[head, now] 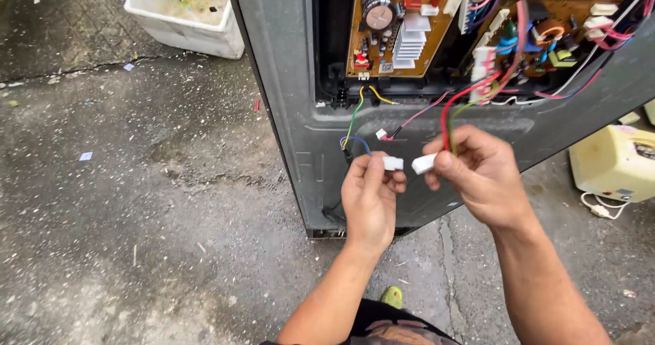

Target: Disconnecting electrical wire harnesses and removing the main control board from a refrigerator.

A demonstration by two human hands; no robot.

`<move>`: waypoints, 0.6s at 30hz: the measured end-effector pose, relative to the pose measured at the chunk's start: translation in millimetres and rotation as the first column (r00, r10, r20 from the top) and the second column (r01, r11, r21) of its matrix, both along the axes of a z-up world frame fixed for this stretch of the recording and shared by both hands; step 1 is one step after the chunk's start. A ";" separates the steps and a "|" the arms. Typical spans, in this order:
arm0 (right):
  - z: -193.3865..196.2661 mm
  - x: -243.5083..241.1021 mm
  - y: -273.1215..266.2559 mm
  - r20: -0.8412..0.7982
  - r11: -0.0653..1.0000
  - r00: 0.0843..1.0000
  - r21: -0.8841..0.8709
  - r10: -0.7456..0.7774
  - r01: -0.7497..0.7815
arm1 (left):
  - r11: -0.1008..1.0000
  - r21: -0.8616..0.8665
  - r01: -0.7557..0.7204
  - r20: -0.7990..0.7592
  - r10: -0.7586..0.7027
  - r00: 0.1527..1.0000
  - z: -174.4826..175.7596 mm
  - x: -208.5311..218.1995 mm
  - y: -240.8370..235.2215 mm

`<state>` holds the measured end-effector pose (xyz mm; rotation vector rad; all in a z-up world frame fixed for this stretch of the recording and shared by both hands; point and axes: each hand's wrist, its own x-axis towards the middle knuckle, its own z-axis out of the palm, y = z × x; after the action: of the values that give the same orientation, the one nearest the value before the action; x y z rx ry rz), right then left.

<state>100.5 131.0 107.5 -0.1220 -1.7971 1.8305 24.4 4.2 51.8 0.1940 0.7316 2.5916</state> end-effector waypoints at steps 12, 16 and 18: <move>18.7 -6.6 -17.2 -0.134 0.959 0.970 0.172 -0.202 0.224 | 0.995 0.095 -0.034 -0.178 0.051 0.983 27.3 -20.5 19.8; 12.4 -9.7 -12.2 -0.173 0.945 0.958 0.199 -0.228 0.261 | 0.996 0.065 -0.061 -0.197 0.072 0.978 25.8 -20.9 22.0; 10.5 -9.4 -10.1 -0.189 0.936 0.953 0.219 -0.237 0.276 | 0.996 0.059 -0.067 -0.212 0.079 0.974 27.6 -18.7 21.2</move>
<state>91.1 120.9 118.0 -0.1086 -1.7825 1.3874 5.7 25.3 79.4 0.4770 0.7588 2.6892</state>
